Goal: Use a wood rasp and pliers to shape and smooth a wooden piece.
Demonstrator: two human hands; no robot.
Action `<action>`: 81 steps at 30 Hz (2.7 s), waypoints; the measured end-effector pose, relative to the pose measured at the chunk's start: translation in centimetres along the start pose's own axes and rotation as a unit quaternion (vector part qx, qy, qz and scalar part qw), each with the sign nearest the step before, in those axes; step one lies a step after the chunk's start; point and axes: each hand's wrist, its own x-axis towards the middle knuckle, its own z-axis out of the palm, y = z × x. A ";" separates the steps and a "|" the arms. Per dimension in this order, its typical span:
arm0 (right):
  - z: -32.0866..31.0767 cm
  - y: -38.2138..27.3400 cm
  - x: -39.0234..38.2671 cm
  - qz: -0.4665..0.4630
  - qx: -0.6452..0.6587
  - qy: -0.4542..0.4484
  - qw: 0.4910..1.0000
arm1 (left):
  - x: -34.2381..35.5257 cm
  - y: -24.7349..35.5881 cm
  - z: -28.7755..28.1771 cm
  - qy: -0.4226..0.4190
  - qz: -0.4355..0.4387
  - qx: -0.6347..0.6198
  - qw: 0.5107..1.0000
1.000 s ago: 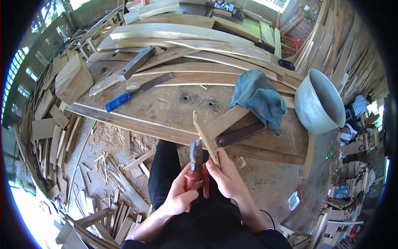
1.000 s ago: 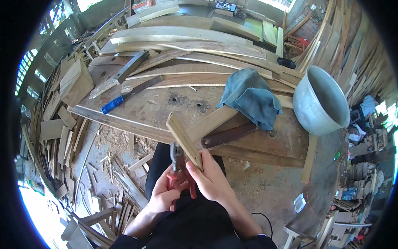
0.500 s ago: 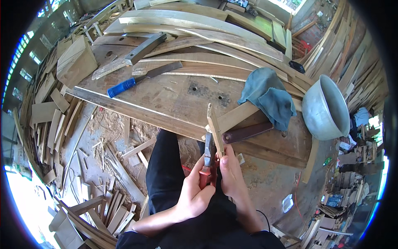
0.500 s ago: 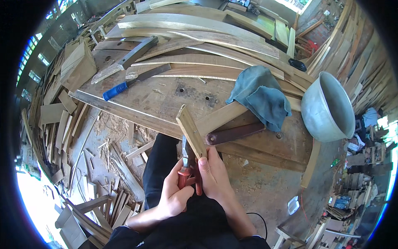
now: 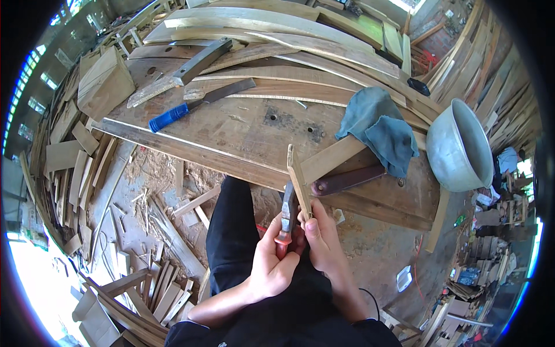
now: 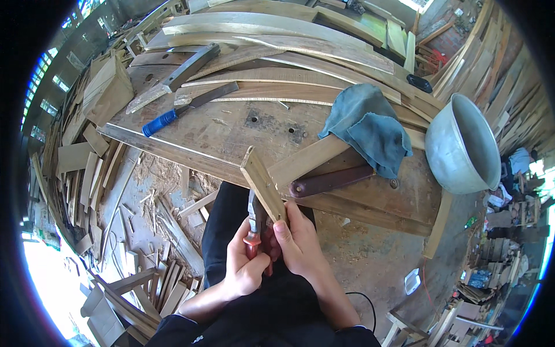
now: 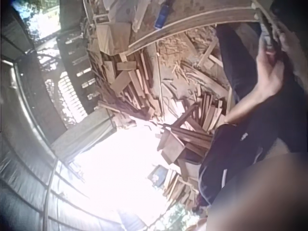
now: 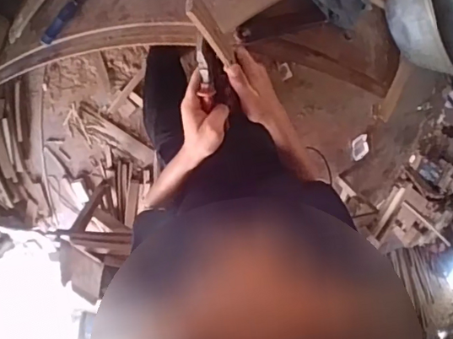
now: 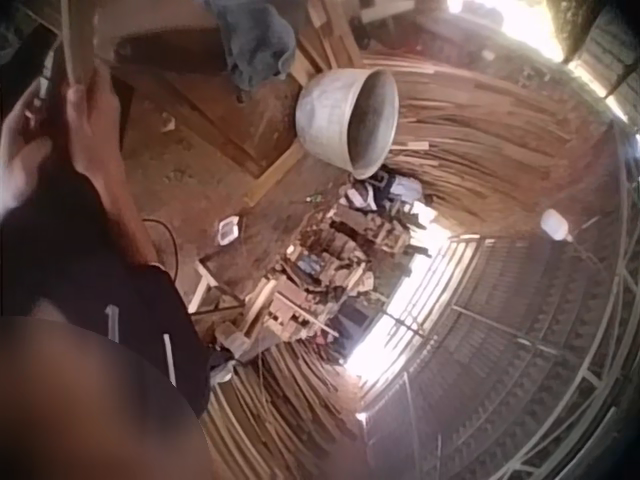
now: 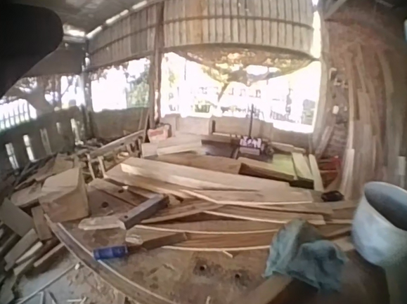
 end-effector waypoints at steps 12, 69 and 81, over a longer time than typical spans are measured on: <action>2.3 1.5 0.0 -0.024 0.142 0.080 0.986 | 1.5 -4.2 -0.5 0.114 0.174 0.219 0.953; 2.1 2.7 -2.5 -0.074 -0.042 0.137 0.987 | -2.4 1.5 -1.6 -0.219 -0.277 -0.509 0.785; 2.0 3.6 -3.9 -0.185 -0.091 0.142 0.968 | -2.1 2.3 -1.7 -0.184 -0.267 -0.485 0.812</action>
